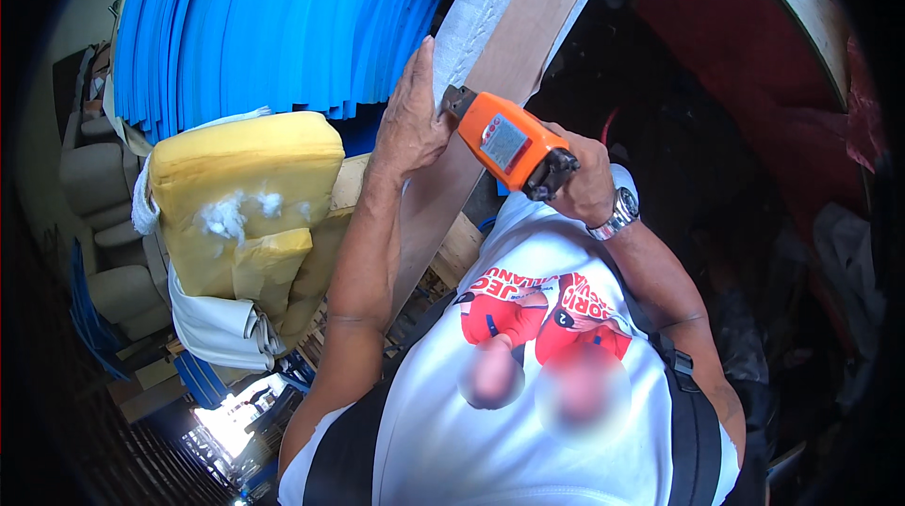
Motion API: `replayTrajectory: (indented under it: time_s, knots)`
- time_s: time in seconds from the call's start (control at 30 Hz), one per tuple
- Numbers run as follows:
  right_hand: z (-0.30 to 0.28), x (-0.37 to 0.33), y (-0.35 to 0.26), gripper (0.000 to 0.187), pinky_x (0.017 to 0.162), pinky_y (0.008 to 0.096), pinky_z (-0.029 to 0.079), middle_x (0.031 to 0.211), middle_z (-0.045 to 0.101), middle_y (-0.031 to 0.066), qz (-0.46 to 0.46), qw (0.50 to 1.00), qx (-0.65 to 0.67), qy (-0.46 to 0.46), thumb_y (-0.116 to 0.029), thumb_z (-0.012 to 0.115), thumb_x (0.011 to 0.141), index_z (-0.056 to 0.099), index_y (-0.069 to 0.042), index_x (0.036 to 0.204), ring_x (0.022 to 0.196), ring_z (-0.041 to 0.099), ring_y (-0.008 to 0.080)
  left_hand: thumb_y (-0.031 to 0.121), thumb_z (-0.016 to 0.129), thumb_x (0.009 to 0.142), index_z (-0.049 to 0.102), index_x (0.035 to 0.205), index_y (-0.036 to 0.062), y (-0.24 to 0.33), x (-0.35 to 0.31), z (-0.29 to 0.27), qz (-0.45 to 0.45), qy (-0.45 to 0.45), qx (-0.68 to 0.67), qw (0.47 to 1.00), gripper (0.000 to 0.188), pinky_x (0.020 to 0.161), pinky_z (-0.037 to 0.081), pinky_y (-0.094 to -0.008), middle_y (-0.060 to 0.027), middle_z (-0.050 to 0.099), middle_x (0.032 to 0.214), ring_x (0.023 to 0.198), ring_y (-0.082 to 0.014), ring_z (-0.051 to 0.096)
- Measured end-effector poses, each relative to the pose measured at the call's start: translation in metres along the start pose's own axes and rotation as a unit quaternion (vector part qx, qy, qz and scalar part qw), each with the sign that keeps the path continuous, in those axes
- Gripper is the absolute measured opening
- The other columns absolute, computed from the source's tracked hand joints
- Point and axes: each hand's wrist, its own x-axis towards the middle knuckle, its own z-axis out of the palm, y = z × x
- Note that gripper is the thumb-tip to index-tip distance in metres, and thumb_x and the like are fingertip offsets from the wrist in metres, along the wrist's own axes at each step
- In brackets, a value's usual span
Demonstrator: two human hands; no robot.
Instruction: The recorder is attaching white foam padding to a long wooden rail using a pneumatic stapler.
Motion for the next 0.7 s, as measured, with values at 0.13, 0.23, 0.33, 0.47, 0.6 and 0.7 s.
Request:
replayTrajectory:
  time_s: [0.13,0.23,0.33,0.47,0.6,0.7]
  knots:
    - [-0.013,-0.005,0.001,0.043,0.065,0.0368,0.056,0.083,0.074,0.0132,-0.026,0.999,-0.043,0.003,-0.022,0.076,0.077,0.070,-0.009,0.118,0.071,0.072,0.0304,0.018,0.079,0.081,0.019,0.159,0.0010,0.001,-0.002,-0.015,0.014,-0.007,-0.015,1.000,0.100,0.122,0.029,-0.0437,-0.0264,0.032,0.159,0.147,-0.0390,0.035]
    - [-0.038,-0.026,0.010,0.046,0.072,0.0398,0.055,0.087,0.074,0.0142,0.000,0.997,-0.075,-0.013,-0.022,0.078,0.073,0.071,-0.010,0.117,0.073,0.071,0.0321,0.029,0.082,0.082,0.021,0.159,0.0004,0.014,-0.012,-0.037,0.016,-0.062,-0.116,0.991,0.102,0.121,0.029,-0.0423,-0.0276,0.034,0.158,0.147,-0.0379,0.036]
    - [-0.057,-0.058,0.028,0.036,0.068,0.0365,0.054,0.082,0.074,0.0107,0.097,0.989,-0.108,0.029,-0.024,0.080,0.078,0.071,-0.008,0.110,0.070,0.071,0.0280,0.038,0.082,0.081,0.023,0.158,-0.0012,0.017,-0.026,-0.042,-0.054,-0.104,-0.108,0.987,0.104,0.118,0.035,-0.0433,-0.0282,0.039,0.155,0.142,-0.0392,0.043]
    - [-0.087,-0.076,0.027,0.033,0.065,0.0356,0.053,0.079,0.071,0.0081,0.283,0.950,-0.103,0.077,-0.031,0.078,0.087,0.069,-0.006,0.106,0.069,0.069,0.0232,0.038,0.082,0.082,0.025,0.157,-0.0003,0.048,-0.044,-0.033,-0.097,-0.065,-0.021,0.993,0.101,0.116,0.037,-0.0467,-0.0305,0.038,0.154,0.143,-0.0440,0.040]
    - [-0.115,-0.097,0.077,0.052,0.067,0.0373,0.053,0.089,0.071,0.0095,0.369,0.924,-0.068,0.073,-0.035,0.074,0.089,0.060,-0.005,0.128,0.073,0.068,0.0208,0.027,0.076,0.086,0.014,0.159,-0.0013,0.076,-0.021,-0.012,-0.029,-0.040,0.031,0.998,0.100,0.114,0.038,-0.0510,-0.0283,0.031,0.158,0.142,-0.0442,0.041]
    - [-0.125,-0.080,0.063,0.070,0.065,0.0308,0.052,0.090,0.068,0.0072,0.374,0.925,-0.020,0.068,-0.032,0.073,0.091,0.045,-0.003,0.148,0.074,0.064,0.0148,0.025,0.076,0.085,0.012,0.159,-0.0007,0.089,0.004,0.010,0.083,0.017,0.070,0.994,0.101,0.114,0.037,-0.0520,-0.0282,0.024,0.161,0.145,-0.0435,0.036]
